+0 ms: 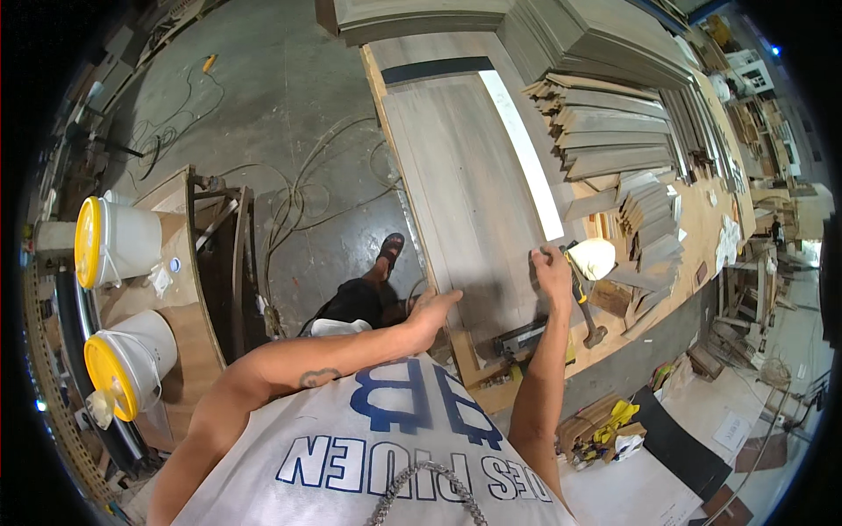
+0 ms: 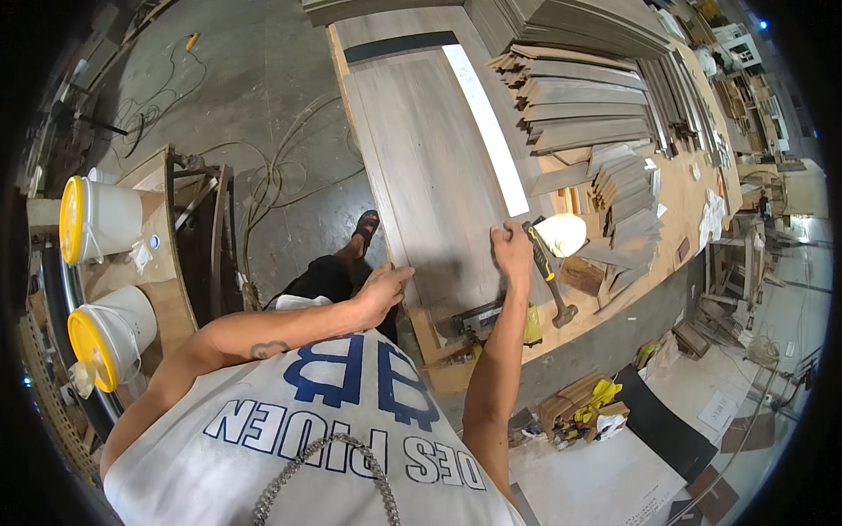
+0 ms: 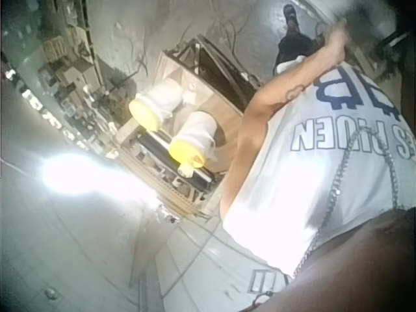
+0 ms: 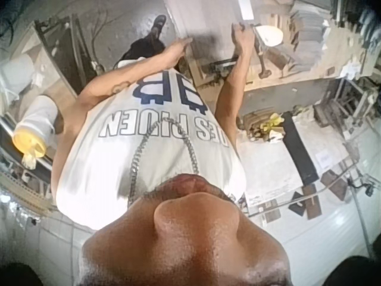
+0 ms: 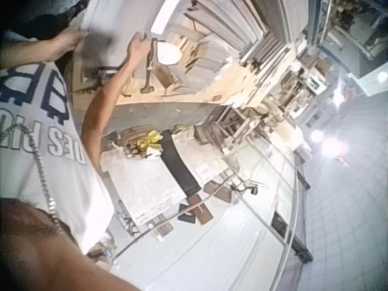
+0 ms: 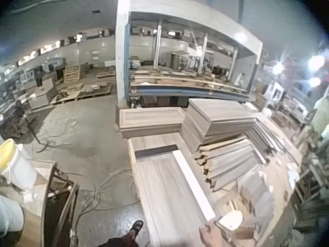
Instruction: Assembling a wooden frame onto a panel using wood glue, a square, and a pneumatic nail gun, then tapping with a hammer.
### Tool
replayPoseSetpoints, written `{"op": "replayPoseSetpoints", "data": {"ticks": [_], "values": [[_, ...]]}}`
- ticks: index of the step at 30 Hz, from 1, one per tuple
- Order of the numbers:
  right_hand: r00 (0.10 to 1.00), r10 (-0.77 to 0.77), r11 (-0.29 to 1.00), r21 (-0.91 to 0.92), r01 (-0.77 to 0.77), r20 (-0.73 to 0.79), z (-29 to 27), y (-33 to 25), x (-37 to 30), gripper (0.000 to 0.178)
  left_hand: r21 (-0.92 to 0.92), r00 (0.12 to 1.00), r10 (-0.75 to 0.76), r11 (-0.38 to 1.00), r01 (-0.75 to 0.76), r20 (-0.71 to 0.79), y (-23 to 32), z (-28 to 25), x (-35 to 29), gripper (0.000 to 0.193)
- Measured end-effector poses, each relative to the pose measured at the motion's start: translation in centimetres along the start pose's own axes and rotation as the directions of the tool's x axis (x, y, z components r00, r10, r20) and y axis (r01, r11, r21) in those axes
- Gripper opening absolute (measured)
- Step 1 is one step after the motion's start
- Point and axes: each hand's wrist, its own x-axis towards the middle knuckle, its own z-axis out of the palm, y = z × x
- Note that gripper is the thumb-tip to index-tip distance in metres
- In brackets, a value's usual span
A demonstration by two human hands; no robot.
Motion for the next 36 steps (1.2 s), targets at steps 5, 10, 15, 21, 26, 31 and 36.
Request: {"op": "replayPoseSetpoints", "data": {"ticks": [5, 10, 15, 21, 26, 31, 36], "values": [[0.999, 0.033, 0.999, 0.030, -0.032, -0.030, -0.1, -0.3, -0.4, 0.052, 0.005, 0.997, 0.036, 0.999, -0.037, 0.075, 0.6, -0.2, -0.8, 0.017], [0.999, -0.004, 1.000, 0.004, 0.004, -0.041, 0.4, -0.6, -0.2, 0.053, 0.001, 0.992, 0.117, 0.993, -0.117, 0.039, 3.9, -0.5, 0.5, 0.014], [0.999, 0.031, 0.993, 0.111, -0.027, -0.031, 1.4, -2.3, 1.9, 0.053, -0.035, 0.985, 0.144, 0.988, -0.148, -0.095, 9.4, -1.6, 3.3, 0.017], [0.999, 0.004, 0.991, 0.133, 0.000, -0.032, 3.1, -7.6, 7.4, 0.055, 0.089, 0.977, 0.154, 0.986, -0.142, -0.145, 15.9, -3.9, 8.5, 0.027], [1.000, -0.016, 0.993, 0.115, 0.019, -0.022, 4.7, -13.5, 13.9, 0.056, -0.100, 0.929, 0.237, 0.956, -0.275, -0.285, 21.6, -5.5, 14.2, 0.020], [1.000, 0.004, 0.998, 0.068, -0.004, 0.000, 5.8, -20.3, 20.6, 0.056, -0.156, 0.954, 0.189, 0.961, -0.229, -0.234, 31.4, -5.6, 12.2, 0.016], [0.998, -0.060, 0.995, 0.078, 0.060, -0.005, 8.3, -25.9, 26.9, 0.056, -0.126, 0.936, 0.134, 0.975, -0.184, -0.326, 35.0, -8.1, 17.1, 0.023]]}}
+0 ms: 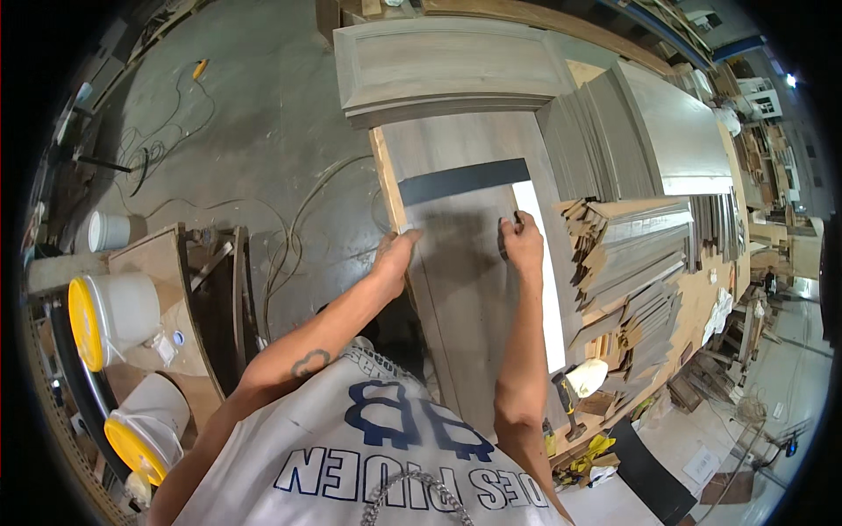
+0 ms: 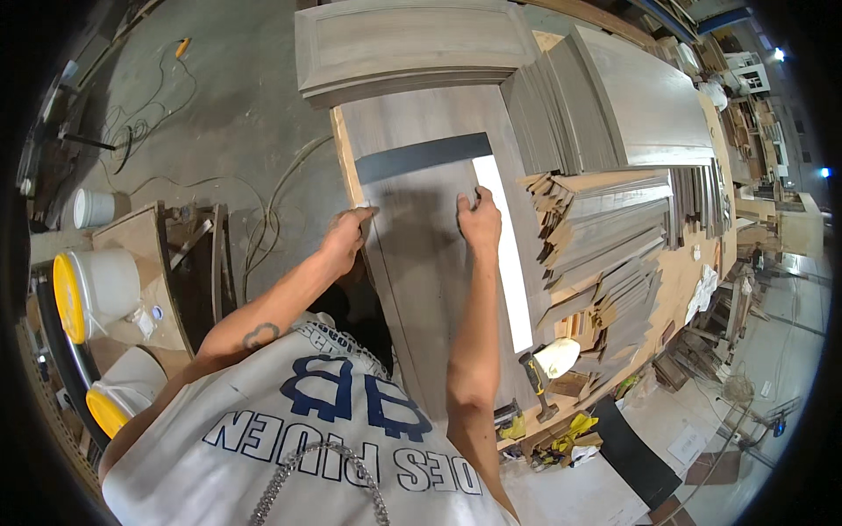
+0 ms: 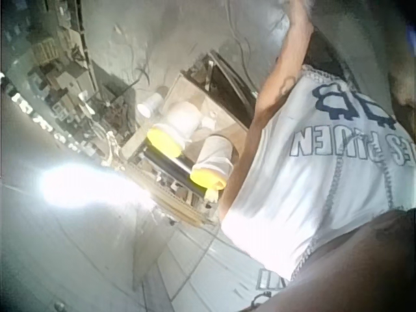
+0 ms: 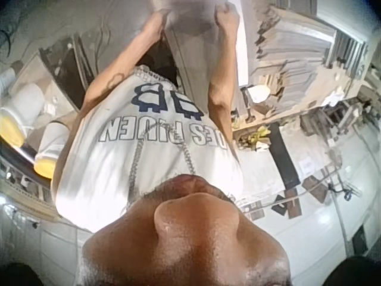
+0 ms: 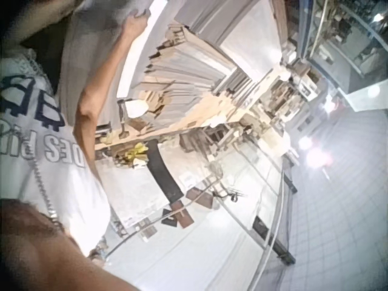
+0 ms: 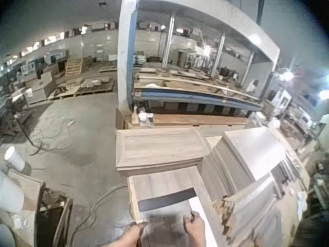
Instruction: Assembling a wooden frame onto a panel using wood glue, a square, and a pneumatic nail gun, then tapping with a hammer.
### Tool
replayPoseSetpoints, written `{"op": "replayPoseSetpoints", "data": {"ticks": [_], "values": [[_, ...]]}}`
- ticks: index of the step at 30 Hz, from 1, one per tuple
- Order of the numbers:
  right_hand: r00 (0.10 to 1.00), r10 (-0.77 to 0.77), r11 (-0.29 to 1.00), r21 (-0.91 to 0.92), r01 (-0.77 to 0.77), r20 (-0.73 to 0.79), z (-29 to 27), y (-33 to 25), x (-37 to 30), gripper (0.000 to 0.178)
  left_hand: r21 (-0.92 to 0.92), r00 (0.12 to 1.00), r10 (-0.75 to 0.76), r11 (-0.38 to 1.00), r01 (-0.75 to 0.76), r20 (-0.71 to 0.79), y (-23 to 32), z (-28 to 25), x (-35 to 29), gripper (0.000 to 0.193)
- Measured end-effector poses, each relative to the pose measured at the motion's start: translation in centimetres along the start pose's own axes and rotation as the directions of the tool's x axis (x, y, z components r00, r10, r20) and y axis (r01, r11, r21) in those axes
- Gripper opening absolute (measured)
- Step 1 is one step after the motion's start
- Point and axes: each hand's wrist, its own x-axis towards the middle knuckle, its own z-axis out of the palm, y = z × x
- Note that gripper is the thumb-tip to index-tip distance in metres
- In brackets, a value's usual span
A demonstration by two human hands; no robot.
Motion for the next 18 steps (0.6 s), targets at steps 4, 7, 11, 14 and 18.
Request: {"op": "replayPoseSetpoints", "data": {"ticks": [4, 7, 11, 14, 18], "values": [[1.000, -0.007, 0.999, -0.042, 0.006, -0.026, 0.9, -1.3, 3.1, 0.056, 0.065, 0.982, -0.013, 0.998, 0.001, 0.189, 2.0, -0.8, 0.8, 0.068], [0.984, -0.050, 0.970, 0.226, 0.089, -0.169, 1.5, -0.7, 4.1, 0.050, 0.265, 0.952, 0.286, 0.915, -0.305, 0.108, 2.4, 1.0, 0.5, 0.068], [0.896, 0.015, 0.953, 0.278, 0.122, -0.443, -1.4, -0.6, -1.1, 0.042, 0.539, 0.632, 0.566, 0.350, -0.766, 0.530, 2.3, 3.7, 0.6, 0.064], [0.758, 0.105, 0.978, 0.207, 0.040, -0.644, -2.4, 2.2, -9.2, 0.042, 0.429, 0.402, 0.491, 0.064, -0.901, 0.773, 1.6, 4.4, 3.8, 0.059], [0.456, 0.409, 0.863, 0.172, -0.475, -0.790, -1.1, 8.5, -24.0, 0.043, 0.492, 0.489, 0.278, 0.064, -0.868, 0.827, 2.3, 8.2, 2.9, 0.059]]}}
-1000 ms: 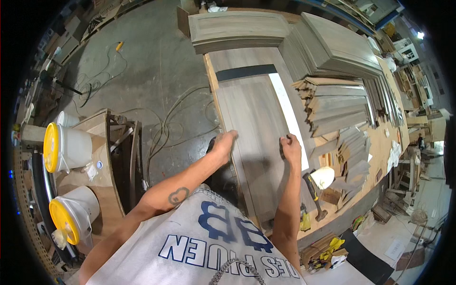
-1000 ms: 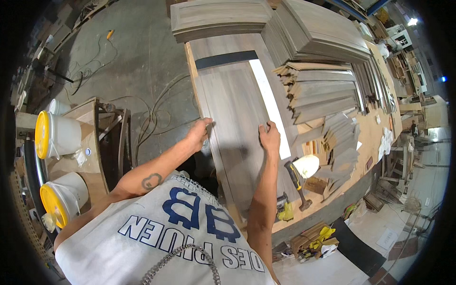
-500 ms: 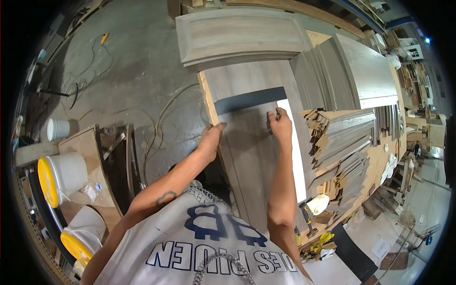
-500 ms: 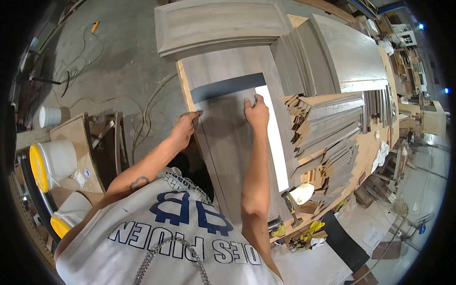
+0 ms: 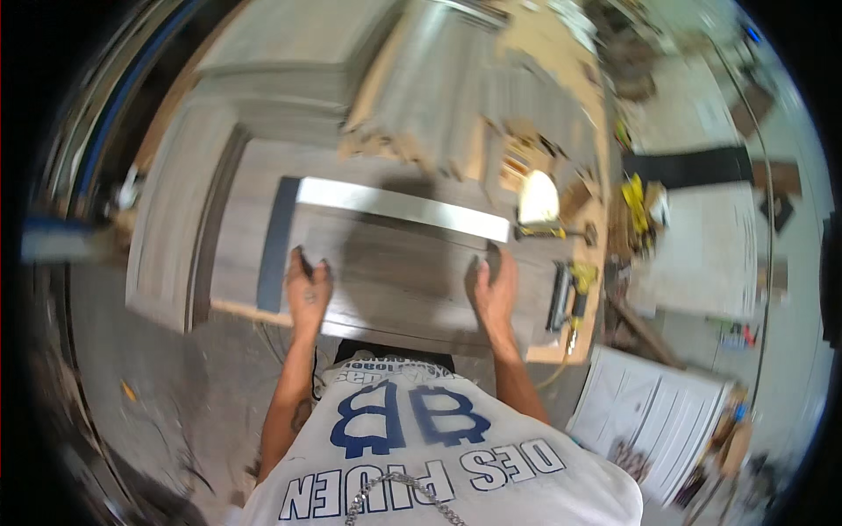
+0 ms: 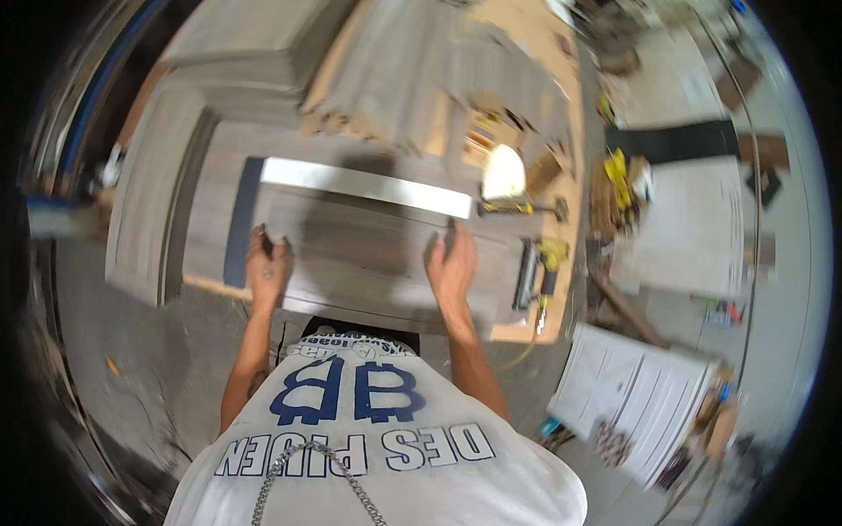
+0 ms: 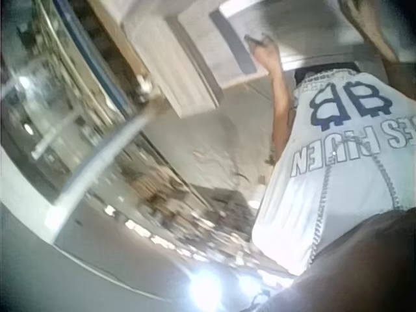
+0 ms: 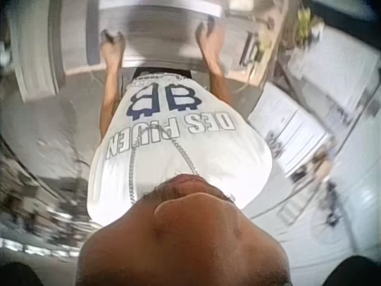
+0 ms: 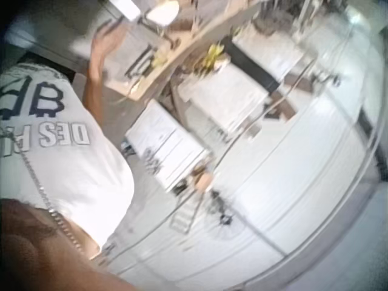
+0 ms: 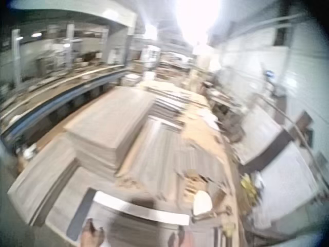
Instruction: Assembling a wooden frame onto a panel using wood glue, a square, and a pneumatic nail gun, then tapping with a hammer.
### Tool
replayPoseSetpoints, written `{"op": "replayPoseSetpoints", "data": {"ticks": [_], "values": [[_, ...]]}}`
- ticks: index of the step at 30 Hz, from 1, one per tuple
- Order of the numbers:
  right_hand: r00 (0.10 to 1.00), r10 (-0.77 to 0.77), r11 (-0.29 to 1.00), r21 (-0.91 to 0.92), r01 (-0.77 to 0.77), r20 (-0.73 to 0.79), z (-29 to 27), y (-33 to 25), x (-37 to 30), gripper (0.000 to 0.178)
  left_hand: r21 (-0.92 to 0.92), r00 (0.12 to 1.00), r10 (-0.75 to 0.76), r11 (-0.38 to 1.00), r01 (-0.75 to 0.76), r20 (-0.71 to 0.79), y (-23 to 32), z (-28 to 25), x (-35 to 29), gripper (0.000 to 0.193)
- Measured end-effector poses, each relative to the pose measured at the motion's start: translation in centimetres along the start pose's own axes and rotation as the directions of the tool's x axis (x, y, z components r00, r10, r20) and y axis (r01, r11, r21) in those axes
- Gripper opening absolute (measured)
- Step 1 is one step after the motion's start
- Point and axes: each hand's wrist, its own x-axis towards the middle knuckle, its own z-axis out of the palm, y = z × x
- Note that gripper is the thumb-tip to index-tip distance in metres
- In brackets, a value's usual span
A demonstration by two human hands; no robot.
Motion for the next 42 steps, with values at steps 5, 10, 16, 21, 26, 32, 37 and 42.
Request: {"op": "replayPoseSetpoints", "data": {"ticks": [5, 10, 16, 21, 26, 32, 37, 42], "values": [[0.936, 0.345, 0.931, -0.101, -0.351, -0.076, -5.5, 7.8, -7.0, 0.050, 0.152, 1.000, -0.012, 0.988, 0.012, -0.006, -2.8, 0.5, 2.4, 0.061], [0.890, 0.440, 0.893, -0.042, -0.447, -0.119, -5.6, 9.5, -7.3, 0.054, 0.117, 1.000, -0.005, 0.993, 0.002, 0.023, -1.9, 0.6, 3.3, 0.062], [0.845, 0.531, 0.844, 0.121, -0.522, -0.056, -5.5, 11.5, -7.6, 0.055, 0.315, 0.998, -0.046, 0.948, 0.057, -0.040, -1.0, 0.5, 2.4, 0.059], [0.846, 0.533, 0.845, -0.046, -0.532, 0.004, -6.1, 10.7, -6.7, 0.055, 0.330, 0.994, -0.039, 0.941, 0.071, -0.102, -2.2, 0.7, 2.9, 0.060], [0.830, 0.556, 0.818, 0.148, -0.556, 0.043, -7.9, 12.4, -6.0, 0.054, 0.173, 0.989, -0.142, 0.974, 0.148, -0.047, -2.8, 0.2, 2.5, 0.063], [0.836, 0.483, 0.838, -0.138, -0.528, -0.262, -12.7, 22.1, -1.2, 0.053, 0.147, 0.981, -0.192, 0.970, 0.194, -0.028, -5.5, -2.3, -1.5, 0.059], [0.847, 0.525, 0.843, -0.194, -0.502, 0.089, -13.9, 26.9, 2.6, 0.061, 0.126, 0.966, -0.244, 0.959, 0.253, -0.083, -7.3, -4.0, -5.2, 0.055], [0.803, 0.543, 0.828, 0.007, -0.561, 0.245, -15.7, 28.3, 2.2, 0.052, 0.036, 0.948, -0.308, 0.950, 0.311, -0.077, -7.8, -4.5, -7.8, 0.056]]}}
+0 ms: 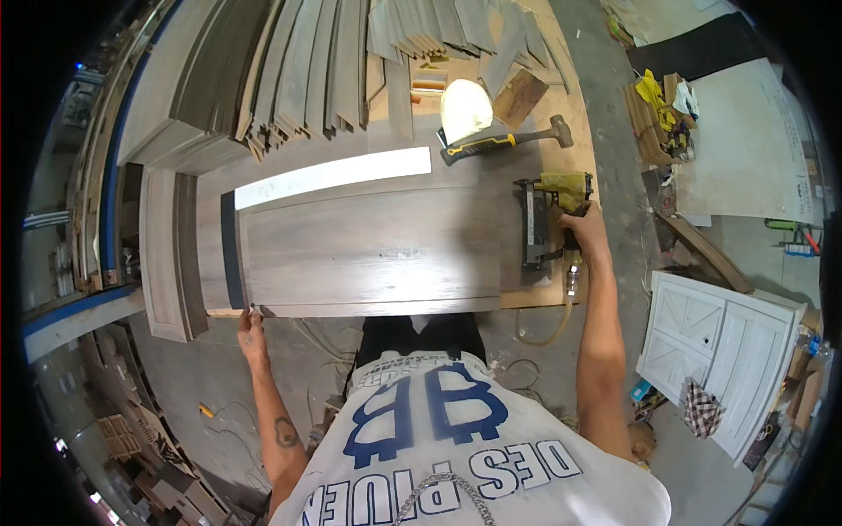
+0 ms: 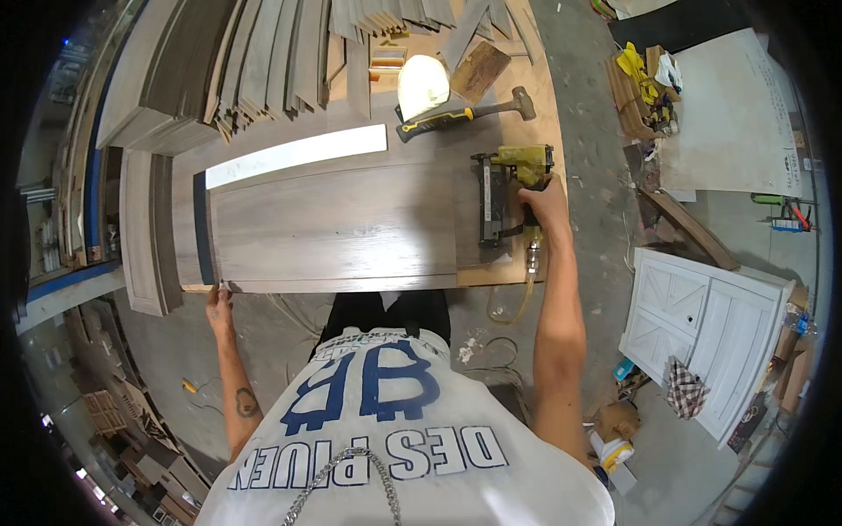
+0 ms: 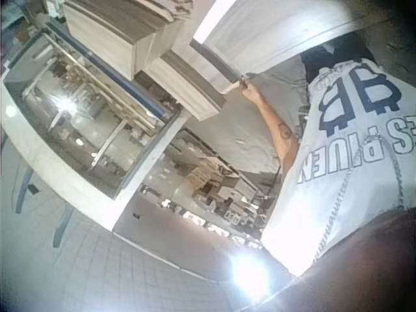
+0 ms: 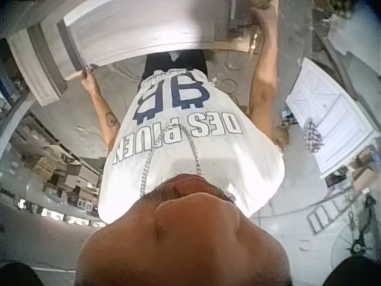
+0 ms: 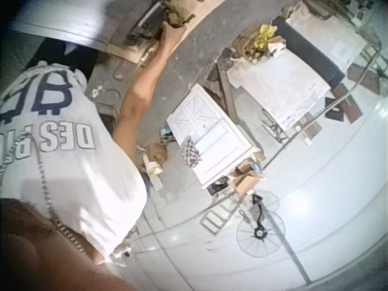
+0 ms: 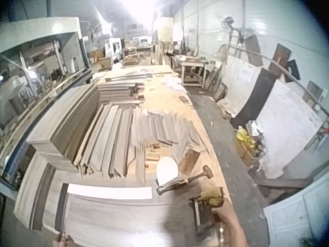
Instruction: Assembling a wooden frame onto a panel using wood glue, a square, and a pneumatic nail gun, then tapping with a hammer.
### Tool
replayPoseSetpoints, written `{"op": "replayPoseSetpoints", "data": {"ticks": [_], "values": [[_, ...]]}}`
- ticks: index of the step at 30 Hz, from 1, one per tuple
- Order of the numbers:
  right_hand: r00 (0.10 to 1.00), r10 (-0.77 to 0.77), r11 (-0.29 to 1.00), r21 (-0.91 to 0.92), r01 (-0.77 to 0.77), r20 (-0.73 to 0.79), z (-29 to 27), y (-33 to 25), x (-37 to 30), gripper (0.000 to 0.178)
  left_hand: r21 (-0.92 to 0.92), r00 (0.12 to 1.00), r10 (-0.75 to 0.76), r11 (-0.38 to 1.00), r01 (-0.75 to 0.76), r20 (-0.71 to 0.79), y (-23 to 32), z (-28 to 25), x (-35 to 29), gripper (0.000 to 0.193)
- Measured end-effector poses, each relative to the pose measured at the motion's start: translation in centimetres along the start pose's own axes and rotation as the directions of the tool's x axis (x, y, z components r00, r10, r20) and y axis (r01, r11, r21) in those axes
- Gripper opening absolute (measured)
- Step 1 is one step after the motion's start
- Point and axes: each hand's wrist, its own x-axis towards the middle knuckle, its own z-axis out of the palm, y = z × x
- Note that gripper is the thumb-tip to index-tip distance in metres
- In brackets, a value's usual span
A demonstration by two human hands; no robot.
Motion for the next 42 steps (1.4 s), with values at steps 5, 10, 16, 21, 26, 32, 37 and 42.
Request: {"op": "replayPoseSetpoints", "data": {"ticks": [5, 10, 16, 21, 26, 32, 37, 42], "values": [[0.957, 0.085, 0.898, 0.395, -0.194, 0.277, -3.9, -4.3, -5.7, 0.017, -0.173, 1.000, 0.006, 0.985, -0.009, -0.015, -1.8, -0.2, -0.6, 0.058], [0.935, 0.126, 0.785, 0.542, -0.298, 0.331, -4.8, -5.0, -11.2, 0.010, -0.284, 0.999, -0.025, 0.959, 0.016, -0.028, -1.3, 1.1, -1.0, 0.051], [0.912, 0.141, 0.837, 0.445, -0.318, 0.386, -3.2, -8.9, -14.3, 0.015, -0.491, 0.969, -0.240, 0.852, 0.182, -0.057, -2.2, 1.3, -0.4, 0.038], [0.897, 0.115, 0.939, 0.247, -0.238, 0.427, -1.0, -10.0, -14.5, 0.013, -0.579, 0.964, -0.266, 0.785, 0.220, 0.006, -1.6, 1.5, -1.2, 0.038], [0.900, 0.178, 0.953, 0.158, -0.258, 0.397, -0.2, -11.0, -14.4, 0.013, -0.594, 0.957, -0.291, 0.772, 0.226, -0.015, -1.2, 1.8, -1.7, 0.041], [0.903, 0.205, 0.938, 0.187, -0.291, 0.376, -0.1, -11.5, -14.2, 0.018, -0.623, 0.961, -0.272, 0.761, 0.182, -0.052, -1.2, 2.2, -2.3, 0.041], [0.898, 0.225, 0.945, 0.138, -0.295, 0.377, 0.0, -11.8, -14.2, 0.018, -0.636, 0.955, -0.280, 0.755, 0.159, -0.093, -1.0, 2.3, -2.2, 0.041], [0.899, 0.241, 0.940, 0.142, -0.310, 0.367, 0.1, -11.8, -14.2, 0.016, -0.632, 0.942, -0.309, 0.759, 0.159, -0.133, -1.1, 2.6, -2.2, 0.043]]}}
